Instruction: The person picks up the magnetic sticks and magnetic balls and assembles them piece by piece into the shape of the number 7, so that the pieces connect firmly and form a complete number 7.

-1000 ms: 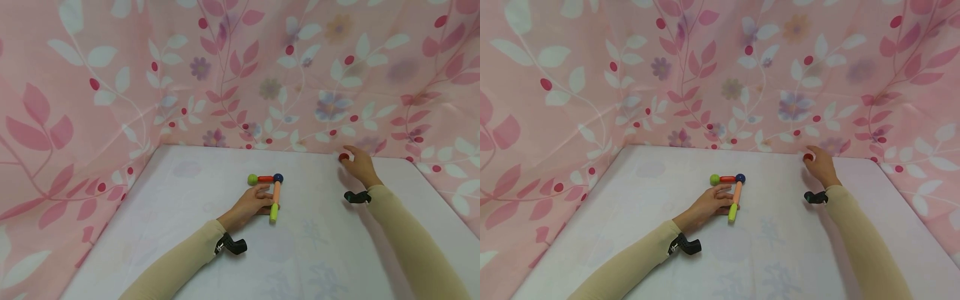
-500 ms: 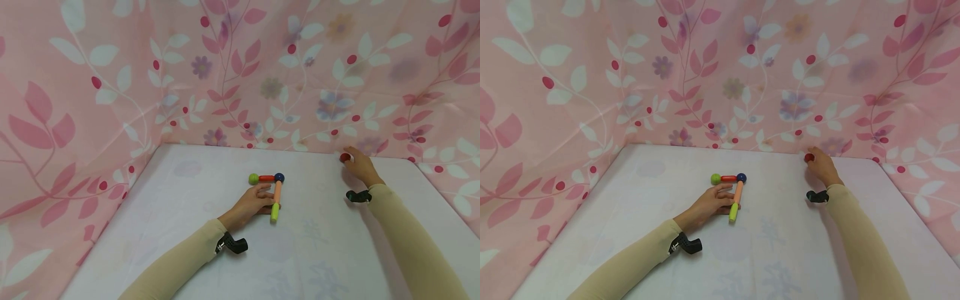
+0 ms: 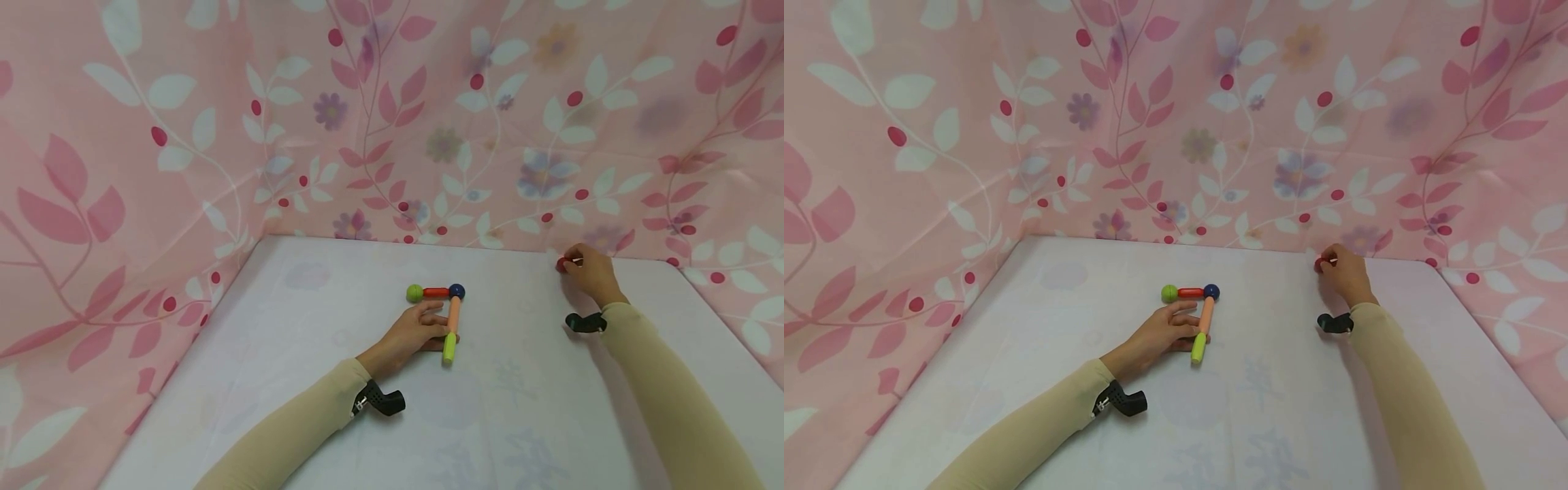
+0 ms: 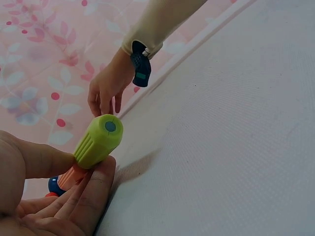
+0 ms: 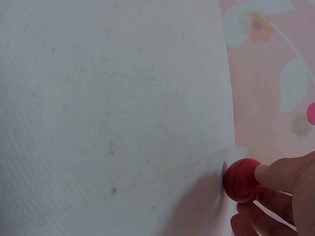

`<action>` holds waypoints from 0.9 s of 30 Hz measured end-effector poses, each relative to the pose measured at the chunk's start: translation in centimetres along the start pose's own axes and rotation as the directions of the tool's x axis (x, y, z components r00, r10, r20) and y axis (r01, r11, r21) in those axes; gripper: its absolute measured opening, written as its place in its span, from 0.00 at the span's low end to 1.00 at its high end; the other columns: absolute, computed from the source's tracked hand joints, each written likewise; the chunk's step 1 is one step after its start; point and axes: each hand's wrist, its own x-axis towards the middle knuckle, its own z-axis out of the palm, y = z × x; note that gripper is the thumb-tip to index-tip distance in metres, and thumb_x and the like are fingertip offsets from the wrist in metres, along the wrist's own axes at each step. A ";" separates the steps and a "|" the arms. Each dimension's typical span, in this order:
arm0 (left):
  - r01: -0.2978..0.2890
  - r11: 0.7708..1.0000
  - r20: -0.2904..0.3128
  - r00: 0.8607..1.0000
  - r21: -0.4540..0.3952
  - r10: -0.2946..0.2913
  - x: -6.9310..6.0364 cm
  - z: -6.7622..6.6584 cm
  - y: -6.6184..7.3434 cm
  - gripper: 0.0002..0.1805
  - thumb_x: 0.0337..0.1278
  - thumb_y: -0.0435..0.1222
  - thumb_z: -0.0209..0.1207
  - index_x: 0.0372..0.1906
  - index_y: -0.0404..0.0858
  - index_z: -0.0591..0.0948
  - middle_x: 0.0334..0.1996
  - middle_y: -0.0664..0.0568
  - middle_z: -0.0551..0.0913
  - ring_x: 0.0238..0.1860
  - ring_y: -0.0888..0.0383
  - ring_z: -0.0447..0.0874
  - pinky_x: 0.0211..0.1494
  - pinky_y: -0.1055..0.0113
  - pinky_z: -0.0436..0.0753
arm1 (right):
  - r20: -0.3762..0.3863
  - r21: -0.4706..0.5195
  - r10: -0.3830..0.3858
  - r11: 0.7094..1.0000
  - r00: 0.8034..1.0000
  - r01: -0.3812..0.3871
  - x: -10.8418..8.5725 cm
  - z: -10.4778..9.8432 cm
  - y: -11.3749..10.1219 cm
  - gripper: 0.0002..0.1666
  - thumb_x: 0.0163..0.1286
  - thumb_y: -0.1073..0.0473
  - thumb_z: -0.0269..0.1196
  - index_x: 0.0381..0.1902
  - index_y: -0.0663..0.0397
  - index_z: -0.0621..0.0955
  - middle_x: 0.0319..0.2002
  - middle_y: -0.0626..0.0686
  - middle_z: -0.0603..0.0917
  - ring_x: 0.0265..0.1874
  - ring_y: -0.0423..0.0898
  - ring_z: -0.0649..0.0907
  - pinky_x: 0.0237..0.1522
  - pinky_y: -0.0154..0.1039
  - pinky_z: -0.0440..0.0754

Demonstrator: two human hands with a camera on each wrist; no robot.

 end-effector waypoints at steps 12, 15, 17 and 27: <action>-0.009 1.000 -0.001 1.000 0.007 0.009 -0.2 0.1 0.1 0.32 0.72 0.26 0.60 0.76 0.35 0.66 0.53 0.43 0.85 0.48 0.46 0.89 0.52 0.57 0.86 | 0.048 -0.033 0.004 0.999 0.999 -0.002 -0.3 -0.5 0.0 0.24 0.74 0.60 0.67 0.58 0.75 0.76 0.53 0.76 0.79 0.53 0.72 0.76 0.54 0.64 0.78; -0.006 1.000 -0.001 1.000 0.004 0.006 -0.3 0.1 0.2 0.31 0.72 0.26 0.60 0.76 0.34 0.66 0.53 0.43 0.85 0.49 0.45 0.89 0.52 0.56 0.86 | 0.041 -0.025 0.014 1.000 0.999 -0.013 -0.4 -0.4 0.0 0.27 0.73 0.59 0.68 0.60 0.75 0.75 0.54 0.76 0.78 0.53 0.72 0.75 0.55 0.65 0.77; -0.002 1.000 -0.004 1.000 0.002 0.002 -0.3 0.1 0.2 0.30 0.72 0.26 0.60 0.75 0.34 0.67 0.54 0.43 0.84 0.49 0.45 0.89 0.52 0.57 0.86 | 0.031 -0.019 0.025 1.000 0.999 -0.024 -0.5 -0.2 0.1 0.28 0.73 0.57 0.68 0.60 0.75 0.75 0.54 0.76 0.78 0.53 0.71 0.75 0.54 0.63 0.77; -0.003 1.000 -0.003 1.000 0.012 0.003 -0.1 0.0 0.0 0.29 0.71 0.28 0.62 0.73 0.35 0.69 0.52 0.43 0.84 0.48 0.46 0.90 0.52 0.58 0.86 | -0.058 0.068 0.076 0.995 0.995 -0.072 -1.1 0.4 0.2 0.30 0.69 0.56 0.72 0.60 0.71 0.76 0.55 0.72 0.80 0.54 0.68 0.75 0.51 0.56 0.74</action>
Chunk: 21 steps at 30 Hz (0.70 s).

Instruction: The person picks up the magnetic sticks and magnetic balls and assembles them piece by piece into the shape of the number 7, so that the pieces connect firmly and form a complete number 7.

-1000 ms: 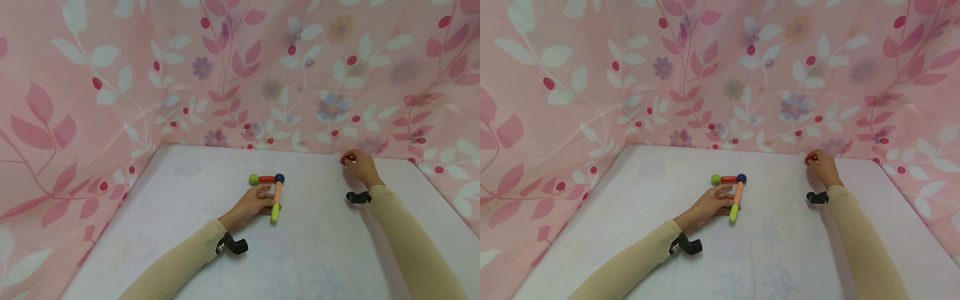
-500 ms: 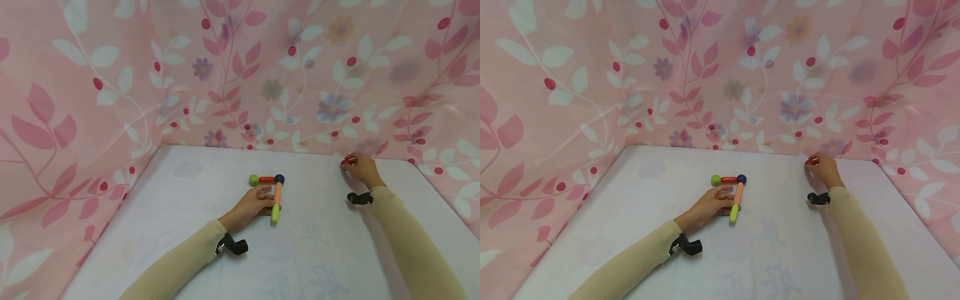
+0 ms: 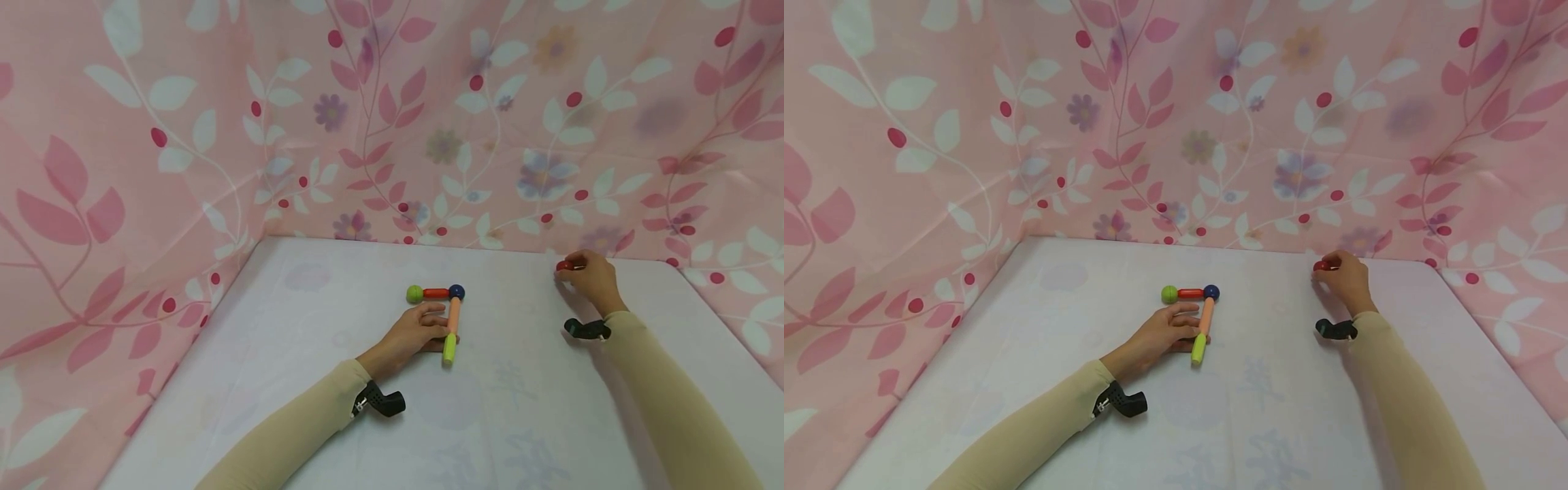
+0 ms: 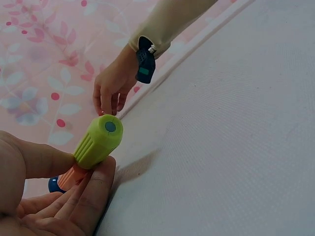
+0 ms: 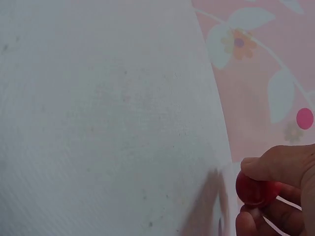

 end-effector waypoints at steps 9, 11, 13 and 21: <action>0.000 1.000 -0.003 1.000 -0.012 0.000 0.0 0.1 0.0 0.28 0.71 0.27 0.62 0.72 0.34 0.70 0.52 0.42 0.84 0.47 0.46 0.90 0.52 0.58 0.86 | -0.036 0.036 -0.004 0.999 0.999 0.006 -1.1 0.4 -0.6 0.33 0.72 0.52 0.70 0.64 0.70 0.75 0.57 0.71 0.80 0.56 0.67 0.77 0.57 0.60 0.75; 0.003 1.000 -0.003 1.000 -0.015 -0.003 0.0 0.1 0.0 0.28 0.72 0.27 0.62 0.72 0.33 0.70 0.52 0.42 0.84 0.48 0.46 0.90 0.52 0.58 0.86 | -0.042 0.029 -0.013 0.999 0.999 0.014 -1.3 0.5 -0.8 0.32 0.73 0.51 0.69 0.64 0.69 0.76 0.56 0.71 0.81 0.55 0.67 0.78 0.57 0.59 0.75; 0.003 1.000 -0.005 1.000 -0.017 -0.003 -0.1 0.2 0.1 0.28 0.72 0.27 0.62 0.72 0.33 0.70 0.52 0.43 0.84 0.48 0.46 0.90 0.52 0.58 0.86 | -0.054 0.018 -0.026 0.999 0.998 0.027 -1.5 0.6 -1.1 0.30 0.73 0.51 0.69 0.62 0.67 0.79 0.54 0.70 0.83 0.53 0.65 0.79 0.55 0.57 0.74; -0.008 1.000 -0.003 1.000 -0.005 0.008 -0.2 0.2 0.2 0.28 0.72 0.25 0.60 0.72 0.32 0.69 0.53 0.43 0.85 0.48 0.46 0.90 0.52 0.57 0.86 | -0.085 0.017 -0.061 0.998 0.995 0.062 -2.1 0.6 -1.8 0.27 0.71 0.50 0.71 0.58 0.64 0.81 0.49 0.67 0.85 0.49 0.62 0.81 0.48 0.49 0.74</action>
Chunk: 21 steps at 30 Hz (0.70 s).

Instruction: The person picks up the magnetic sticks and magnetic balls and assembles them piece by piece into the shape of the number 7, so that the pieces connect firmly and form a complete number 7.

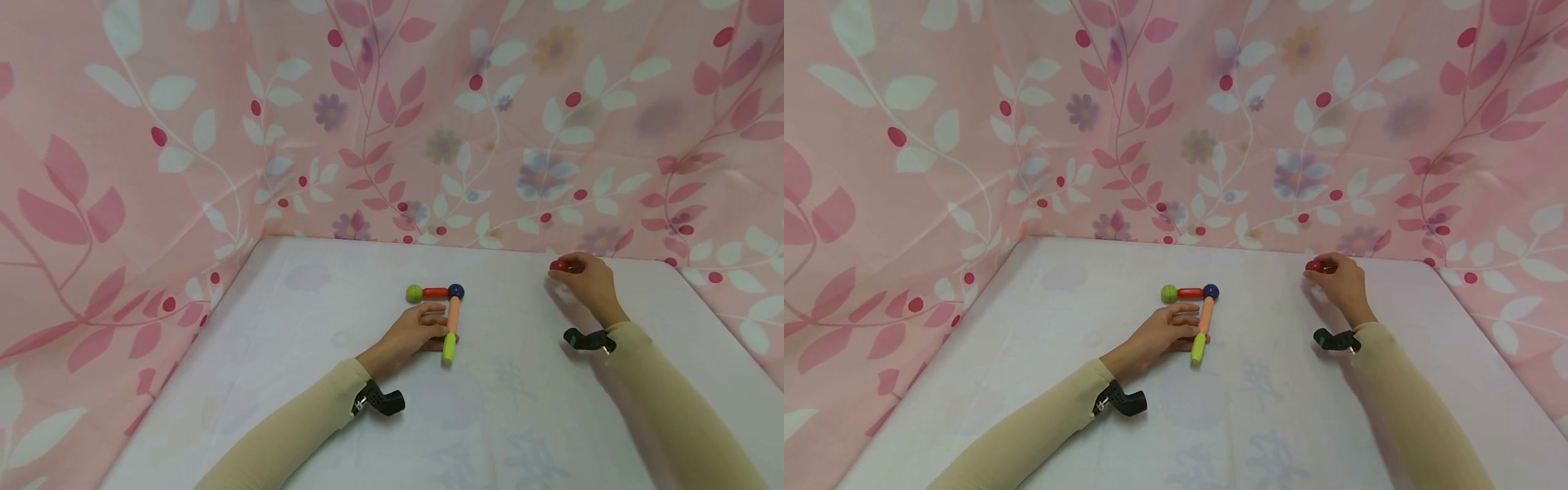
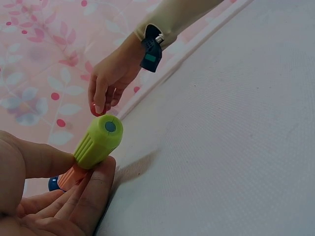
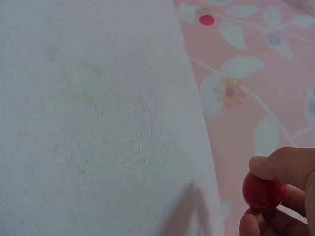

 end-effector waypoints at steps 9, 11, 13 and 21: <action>0.002 1.000 0.006 1.000 0.007 -0.002 0.0 -0.2 -0.2 0.27 0.72 0.27 0.61 0.72 0.32 0.70 0.54 0.44 0.85 0.49 0.46 0.89 0.54 0.58 0.86 | -0.001 0.060 0.000 0.998 1.000 0.000 -1.2 0.3 -1.8 0.29 0.70 0.46 0.72 0.58 0.62 0.82 0.50 0.64 0.85 0.48 0.56 0.81 0.42 0.37 0.75; 0.002 1.000 0.007 1.000 0.007 -0.002 0.0 -0.2 -0.2 0.28 0.72 0.27 0.61 0.73 0.33 0.69 0.55 0.44 0.85 0.49 0.46 0.89 0.54 0.58 0.86 | -0.004 0.075 -0.005 0.997 1.000 0.006 -1.6 0.4 -2.4 0.29 0.70 0.46 0.72 0.58 0.62 0.82 0.49 0.63 0.85 0.46 0.54 0.81 0.42 0.36 0.75; -0.001 1.000 0.009 1.000 0.010 0.001 0.0 -0.2 -0.3 0.30 0.72 0.27 0.61 0.75 0.33 0.68 0.55 0.44 0.85 0.49 0.47 0.89 0.54 0.58 0.86 | -0.006 0.090 -0.011 0.996 1.000 0.011 -2.0 0.6 -3.0 0.29 0.70 0.46 0.73 0.57 0.62 0.82 0.49 0.63 0.85 0.47 0.53 0.81 0.42 0.35 0.75; -0.008 1.000 0.015 1.000 0.019 0.008 0.1 -0.3 -0.3 0.34 0.72 0.27 0.61 0.78 0.34 0.64 0.55 0.43 0.85 0.49 0.47 0.89 0.54 0.58 0.85 | 0.015 0.124 -0.030 0.992 0.999 0.028 -3.1 1.2 -4.9 0.29 0.70 0.46 0.73 0.57 0.61 0.81 0.49 0.63 0.85 0.50 0.57 0.80 0.44 0.40 0.76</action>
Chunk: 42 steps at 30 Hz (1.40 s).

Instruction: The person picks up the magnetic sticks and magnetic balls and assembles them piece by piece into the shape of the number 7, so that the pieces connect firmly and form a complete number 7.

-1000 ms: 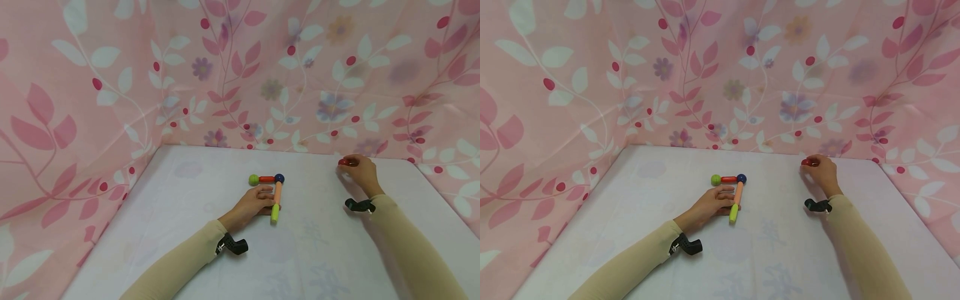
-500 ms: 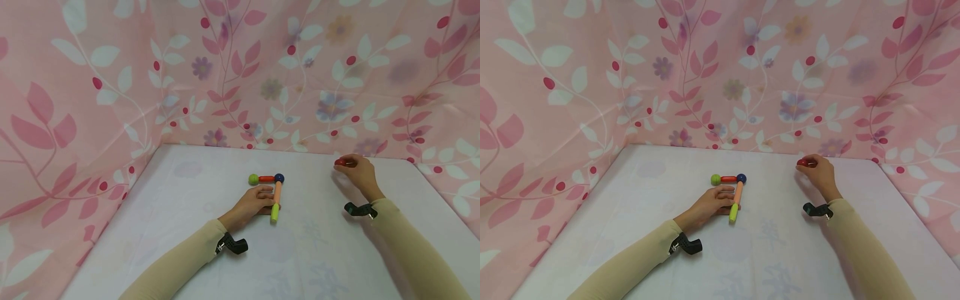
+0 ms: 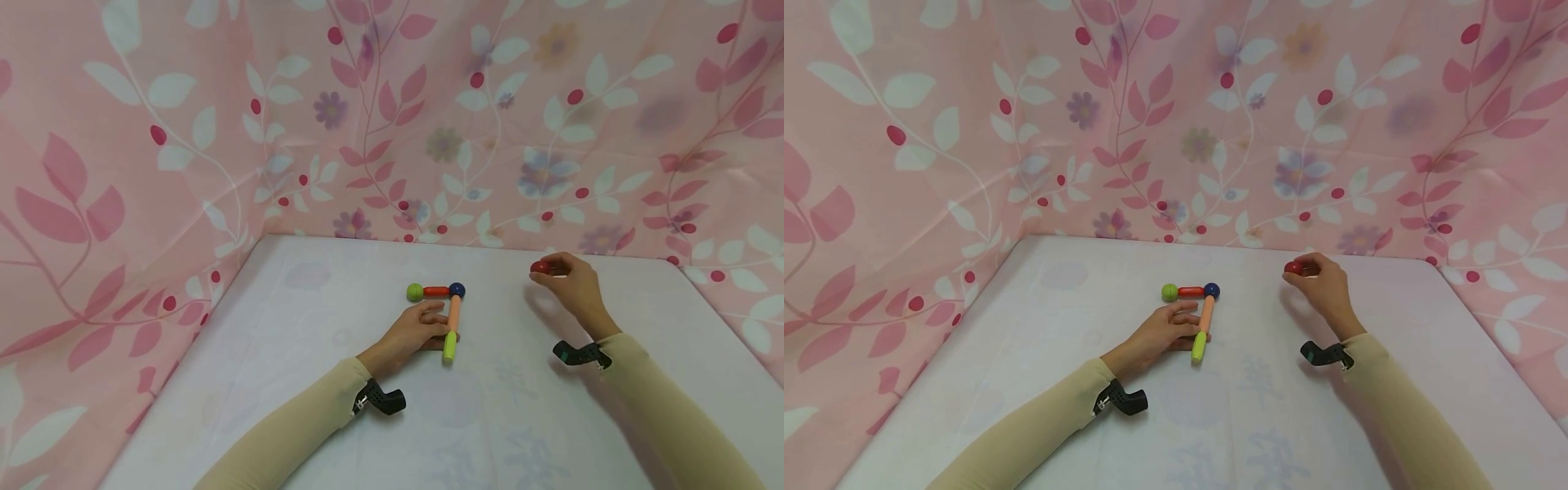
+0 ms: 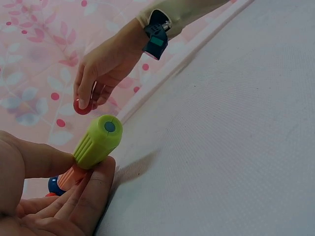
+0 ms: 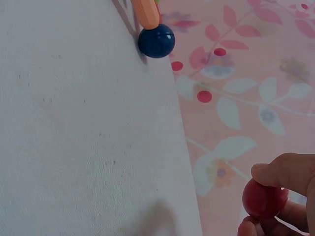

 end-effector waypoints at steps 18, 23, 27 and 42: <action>0.005 1.000 -0.007 1.000 0.008 -0.005 0.0 0.1 0.0 0.31 0.72 0.28 0.62 0.76 0.33 0.67 0.54 0.44 0.85 0.49 0.47 0.89 0.54 0.58 0.86 | 0.035 0.078 -0.106 0.992 0.994 0.103 -2.5 2.1 -2.5 0.24 0.66 0.53 0.76 0.52 0.61 0.82 0.45 0.59 0.86 0.45 0.52 0.82 0.42 0.21 0.78; 0.002 1.000 -0.009 1.000 0.007 -0.002 -0.1 0.2 0.1 0.28 0.72 0.28 0.62 0.73 0.33 0.70 0.53 0.44 0.86 0.49 0.47 0.89 0.54 0.58 0.86 | 0.044 0.094 -0.113 0.990 0.993 0.108 -3.3 2.5 -3.1 0.24 0.66 0.53 0.76 0.52 0.60 0.82 0.45 0.58 0.86 0.45 0.52 0.82 0.43 0.21 0.78; -0.008 1.000 -0.001 1.000 -0.013 0.008 -0.2 0.2 0.1 0.26 0.72 0.27 0.61 0.71 0.31 0.71 0.53 0.43 0.85 0.49 0.47 0.89 0.54 0.58 0.86 | 0.046 0.105 -0.131 0.987 0.990 0.125 -3.9 2.8 -3.7 0.23 0.66 0.54 0.76 0.51 0.61 0.82 0.45 0.58 0.86 0.44 0.50 0.83 0.43 0.21 0.79; -0.014 1.000 0.023 1.000 -0.015 0.015 -0.1 0.1 0.1 0.24 0.73 0.27 0.61 0.70 0.31 0.72 0.54 0.43 0.84 0.50 0.46 0.89 0.55 0.58 0.85 | 0.089 0.138 -0.156 0.980 0.984 0.143 -6.5 3.8 -5.8 0.21 0.64 0.56 0.78 0.50 0.59 0.83 0.43 0.56 0.86 0.41 0.50 0.84 0.41 0.26 0.82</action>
